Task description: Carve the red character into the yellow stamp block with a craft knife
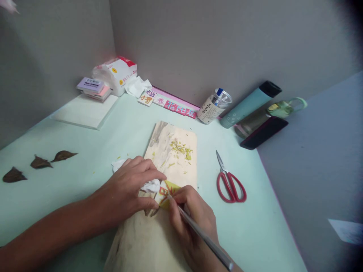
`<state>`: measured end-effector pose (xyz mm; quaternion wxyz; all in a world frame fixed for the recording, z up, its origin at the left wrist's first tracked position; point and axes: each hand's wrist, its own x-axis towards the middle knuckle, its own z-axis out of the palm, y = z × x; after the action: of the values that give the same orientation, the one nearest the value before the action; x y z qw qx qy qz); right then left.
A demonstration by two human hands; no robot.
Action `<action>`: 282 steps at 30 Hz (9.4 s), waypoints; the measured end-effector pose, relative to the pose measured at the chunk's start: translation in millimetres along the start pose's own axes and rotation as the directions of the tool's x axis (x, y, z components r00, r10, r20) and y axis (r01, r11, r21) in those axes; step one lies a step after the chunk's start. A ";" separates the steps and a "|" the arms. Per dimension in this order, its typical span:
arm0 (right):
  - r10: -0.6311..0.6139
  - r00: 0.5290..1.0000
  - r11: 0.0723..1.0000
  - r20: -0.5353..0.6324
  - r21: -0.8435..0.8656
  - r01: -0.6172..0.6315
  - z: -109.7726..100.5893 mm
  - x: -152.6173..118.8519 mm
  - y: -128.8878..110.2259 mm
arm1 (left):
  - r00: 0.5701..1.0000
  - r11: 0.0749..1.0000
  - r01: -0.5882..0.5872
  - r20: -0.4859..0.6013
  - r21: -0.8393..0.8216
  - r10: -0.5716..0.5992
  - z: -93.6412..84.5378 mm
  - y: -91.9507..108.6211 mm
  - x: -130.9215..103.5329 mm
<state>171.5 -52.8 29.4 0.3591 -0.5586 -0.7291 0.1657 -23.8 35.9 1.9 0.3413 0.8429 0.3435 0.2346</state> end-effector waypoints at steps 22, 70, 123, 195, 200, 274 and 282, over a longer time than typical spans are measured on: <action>-0.001 0.998 1.000 -0.059 0.029 0.003 2.0 -2.1 1.5 | 0.996 0.996 -0.023 -0.088 0.091 0.031 6.9 4.7 -0.5; 0.379 0.902 0.767 0.208 0.475 -0.432 -7.1 -4.3 6.2 | 0.982 0.983 -0.182 0.037 -0.023 0.183 -3.8 -4.0 1.1; 0.383 0.912 0.752 0.148 0.524 -0.400 -2.3 -9.7 9.5 | 0.980 0.981 -0.187 0.064 -0.049 0.190 -4.6 -6.5 0.4; 0.089 0.994 0.973 -0.058 0.219 -0.075 -4.3 -7.0 3.4 | 0.997 0.997 -0.074 0.016 0.012 0.073 0.6 -0.6 -1.4; 0.060 0.998 0.970 -0.019 0.238 -0.053 -5.2 -7.3 4.0 | 0.997 0.997 -0.078 0.006 0.005 0.078 1.7 -0.4 -1.5; 0.253 0.895 0.733 0.368 0.531 -0.425 -28.0 6.8 24.9 | 0.986 0.985 -0.167 0.017 -0.048 0.168 -2.0 6.4 1.1; 0.170 0.925 0.779 0.340 0.528 -0.338 -28.3 4.4 32.8 | 0.985 0.984 -0.169 0.018 -0.061 0.171 -3.4 7.2 1.3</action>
<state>213.9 -42.6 29.2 0.3811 -0.4888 -0.6036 0.5016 -22.0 34.5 9.6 0.3489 0.8613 0.2592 0.2631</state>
